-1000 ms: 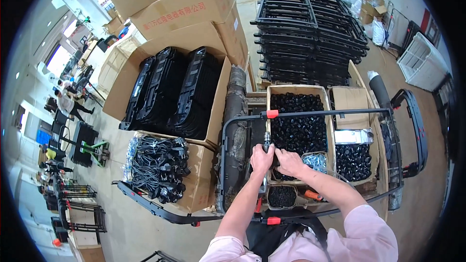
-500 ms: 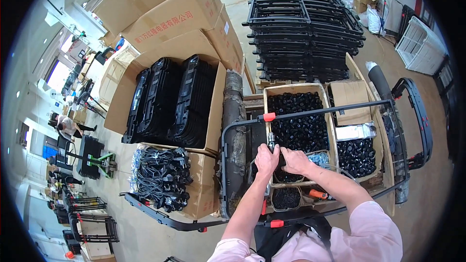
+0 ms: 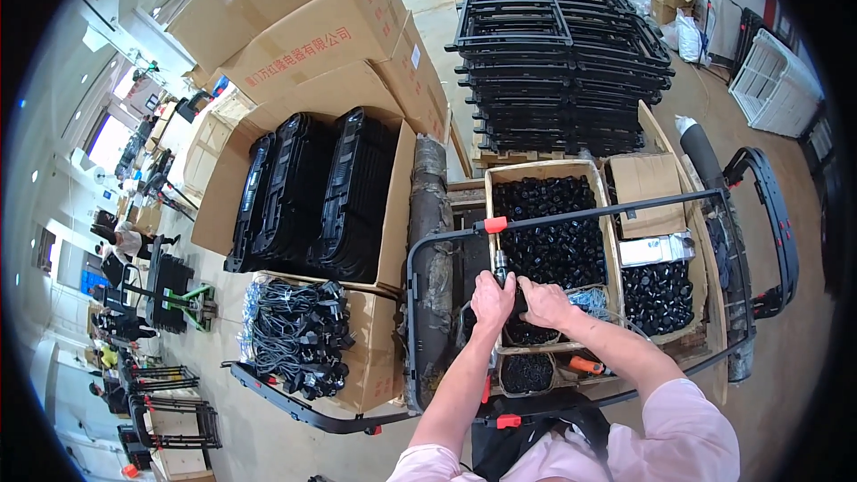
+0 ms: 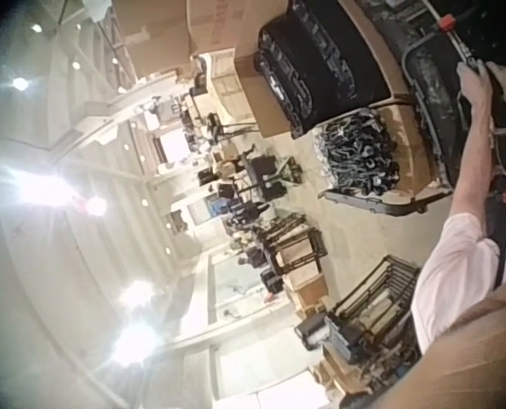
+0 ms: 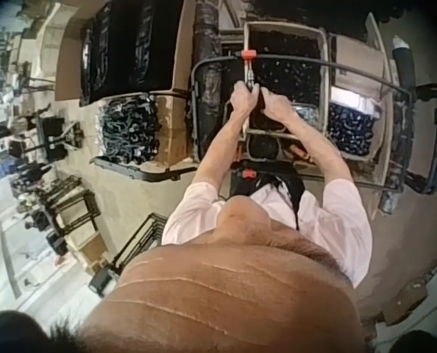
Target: Assembling components of a leaf blower using an electric screwdriver.
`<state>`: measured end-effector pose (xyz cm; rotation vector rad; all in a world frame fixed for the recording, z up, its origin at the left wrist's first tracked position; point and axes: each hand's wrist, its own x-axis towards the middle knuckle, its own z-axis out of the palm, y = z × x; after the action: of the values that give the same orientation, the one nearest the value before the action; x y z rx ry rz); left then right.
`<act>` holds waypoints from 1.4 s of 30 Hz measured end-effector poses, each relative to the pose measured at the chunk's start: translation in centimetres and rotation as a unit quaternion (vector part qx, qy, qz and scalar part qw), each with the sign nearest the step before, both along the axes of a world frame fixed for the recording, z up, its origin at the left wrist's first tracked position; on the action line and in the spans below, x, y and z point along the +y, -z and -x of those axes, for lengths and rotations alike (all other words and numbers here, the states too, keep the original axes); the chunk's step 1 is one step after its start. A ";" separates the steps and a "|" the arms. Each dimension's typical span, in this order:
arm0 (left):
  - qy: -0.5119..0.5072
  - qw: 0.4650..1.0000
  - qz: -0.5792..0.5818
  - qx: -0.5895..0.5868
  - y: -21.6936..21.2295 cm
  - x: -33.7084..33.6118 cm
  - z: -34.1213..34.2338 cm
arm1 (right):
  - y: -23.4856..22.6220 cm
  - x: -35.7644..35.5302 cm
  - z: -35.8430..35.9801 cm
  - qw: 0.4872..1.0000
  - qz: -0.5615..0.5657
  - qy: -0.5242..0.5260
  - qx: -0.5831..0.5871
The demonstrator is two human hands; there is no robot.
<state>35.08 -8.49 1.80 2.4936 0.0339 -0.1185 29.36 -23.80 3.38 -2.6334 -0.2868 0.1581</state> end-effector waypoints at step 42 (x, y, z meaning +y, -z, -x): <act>0.018 0.998 0.000 0.053 -0.5 -0.4 -2.8 | 0.2 -0.1 -1.4 0.999 -0.038 -0.018 -0.009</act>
<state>37.92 -8.85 2.30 2.4857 0.0328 -0.2655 30.74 -23.89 3.15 -2.5567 -0.3411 0.1332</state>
